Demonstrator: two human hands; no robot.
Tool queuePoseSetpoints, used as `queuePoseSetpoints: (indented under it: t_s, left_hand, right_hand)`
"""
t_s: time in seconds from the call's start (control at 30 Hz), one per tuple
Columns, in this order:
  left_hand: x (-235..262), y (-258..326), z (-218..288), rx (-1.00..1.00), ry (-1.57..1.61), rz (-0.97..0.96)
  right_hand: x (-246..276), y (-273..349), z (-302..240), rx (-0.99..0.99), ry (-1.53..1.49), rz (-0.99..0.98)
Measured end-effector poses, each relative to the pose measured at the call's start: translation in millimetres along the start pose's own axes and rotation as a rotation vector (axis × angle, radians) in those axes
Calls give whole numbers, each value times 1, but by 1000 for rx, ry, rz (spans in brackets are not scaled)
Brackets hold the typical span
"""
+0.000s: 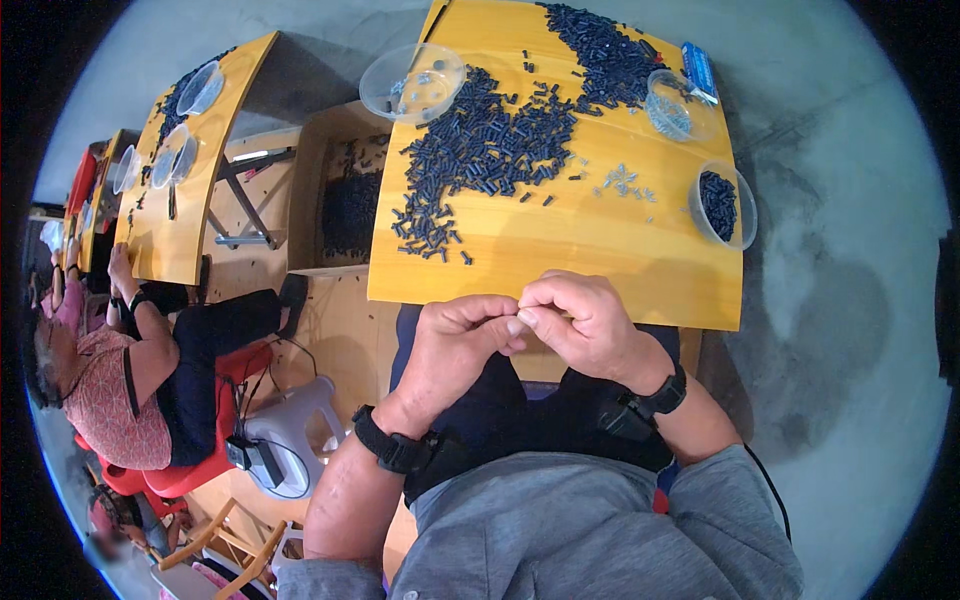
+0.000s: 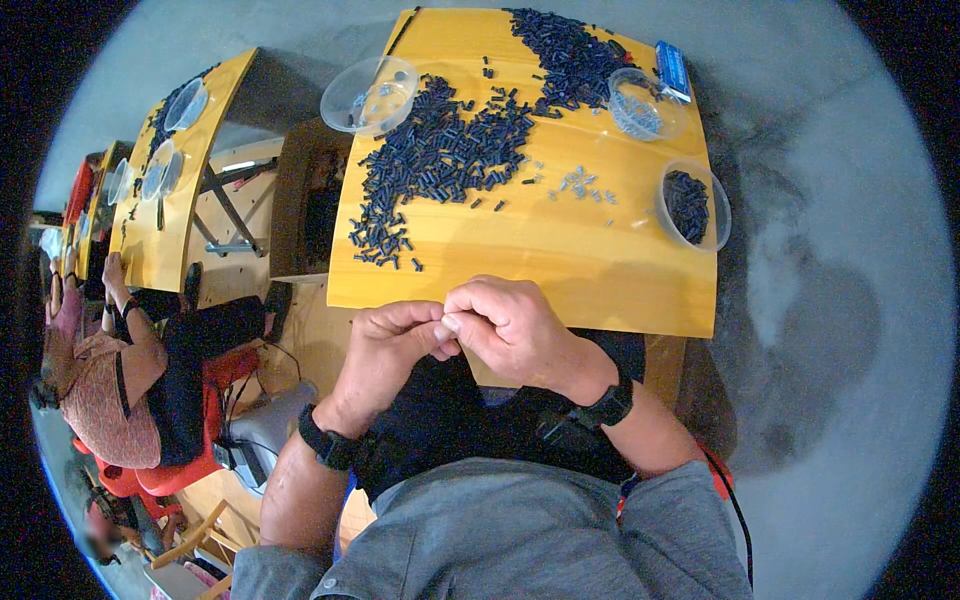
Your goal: Assembling and sorting small blue plastic components at a workshop workbench.
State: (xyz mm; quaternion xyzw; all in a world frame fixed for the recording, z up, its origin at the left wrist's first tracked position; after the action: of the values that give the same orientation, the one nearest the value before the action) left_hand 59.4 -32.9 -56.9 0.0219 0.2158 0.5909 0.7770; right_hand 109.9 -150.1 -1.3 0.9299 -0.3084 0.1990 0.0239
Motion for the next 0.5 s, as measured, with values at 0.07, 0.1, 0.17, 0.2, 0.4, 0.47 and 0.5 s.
queuePoseSetpoints:
  t_s: [0.07, 0.1, 0.17, 0.2, 0.4, 0.47, 0.5]
  left_hand:
    - [-1, 0, 1, 9, -3, 1]
    - [-1, 0, 2, 18, -7, 0]
    - [0, 0, 3, -5, 9, 1]
    - [0, 0, 4, -28, 24, 1]
    - [-1, 1, 7, -42, 34, -5]
    - [-1, 1, 6, -42, 32, -8]
    - [-1, 1, 6, -42, 31, -11]
  right_hand:
    - [2, 1, -1, 38, 81, 1]
    - [1, 2, -3, 76, 163, 4]
    - [-1, 6, -1, 73, 83, 85]
    - [2, 9, 1, 68, 5, 169]
    - [2, 7, -3, 135, 41, 115]
    - [2, 7, -5, 147, 59, 108]
    - [2, 7, -7, 158, 78, 101]
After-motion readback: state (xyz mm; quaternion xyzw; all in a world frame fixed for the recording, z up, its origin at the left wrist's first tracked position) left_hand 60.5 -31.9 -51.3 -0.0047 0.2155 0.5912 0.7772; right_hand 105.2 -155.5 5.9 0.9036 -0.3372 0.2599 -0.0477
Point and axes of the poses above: each hand's wrist, its own y-axis away from the middle knuckle, its own x-axis out of the back of the hand, z = x × y, the point moved 7 cm from there along -y, towards the middle knuckle, and after that the axes turned 13 degrees about -z, right-handed, at the moved point
